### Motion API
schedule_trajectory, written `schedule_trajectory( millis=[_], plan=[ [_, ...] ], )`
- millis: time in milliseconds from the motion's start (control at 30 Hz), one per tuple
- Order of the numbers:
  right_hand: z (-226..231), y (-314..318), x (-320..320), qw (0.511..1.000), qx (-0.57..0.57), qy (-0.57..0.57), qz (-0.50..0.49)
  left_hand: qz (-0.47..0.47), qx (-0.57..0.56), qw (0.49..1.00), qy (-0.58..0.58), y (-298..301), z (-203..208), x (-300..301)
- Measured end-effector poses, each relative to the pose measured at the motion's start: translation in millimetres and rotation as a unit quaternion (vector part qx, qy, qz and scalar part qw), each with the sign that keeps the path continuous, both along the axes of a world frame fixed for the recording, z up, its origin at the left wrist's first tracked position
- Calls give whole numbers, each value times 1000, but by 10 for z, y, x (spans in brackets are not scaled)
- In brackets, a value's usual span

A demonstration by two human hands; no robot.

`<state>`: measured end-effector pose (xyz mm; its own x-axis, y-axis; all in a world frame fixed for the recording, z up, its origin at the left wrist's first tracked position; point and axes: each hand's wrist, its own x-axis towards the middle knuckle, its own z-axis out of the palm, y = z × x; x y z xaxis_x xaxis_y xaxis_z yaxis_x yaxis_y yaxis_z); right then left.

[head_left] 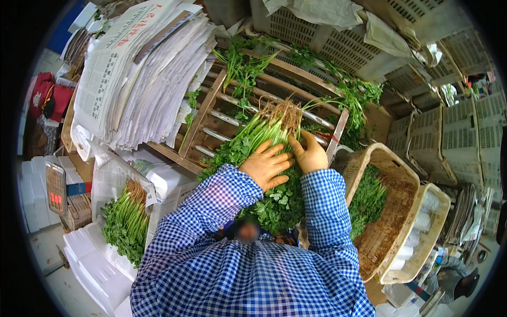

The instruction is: The person sorts bunches of cilantro on a wooden rack, shakes off excess dirt, and places them into a cardboard box lined with newspaper. They then take more cilantro from a large basket and repeat the process, occasionally adjusting the newspaper lining.

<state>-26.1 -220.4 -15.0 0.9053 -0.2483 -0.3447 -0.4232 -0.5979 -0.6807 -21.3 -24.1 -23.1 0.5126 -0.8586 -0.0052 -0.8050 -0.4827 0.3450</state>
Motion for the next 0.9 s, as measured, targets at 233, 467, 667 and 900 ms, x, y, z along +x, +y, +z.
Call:
schedule_trajectory(
  millis=[233, 467, 667, 900],
  plan=[
    [-61, 138, -547, 997, -2, -72, 23, 179, -217, 960, -13, 341, 333, 114],
    [-192, 442, -453, 991, -60, -111, 36, 364, 84, 913, 165, 8, 250, -66],
    [-308, 387, -437, 987, -61, -145, 32, 360, 13, 927, 107, 48, -24, -58],
    [-491, 544, -375, 977, 75, -198, 29, 428, -184, 868, 172, 146, -4, -122]
  ],
)
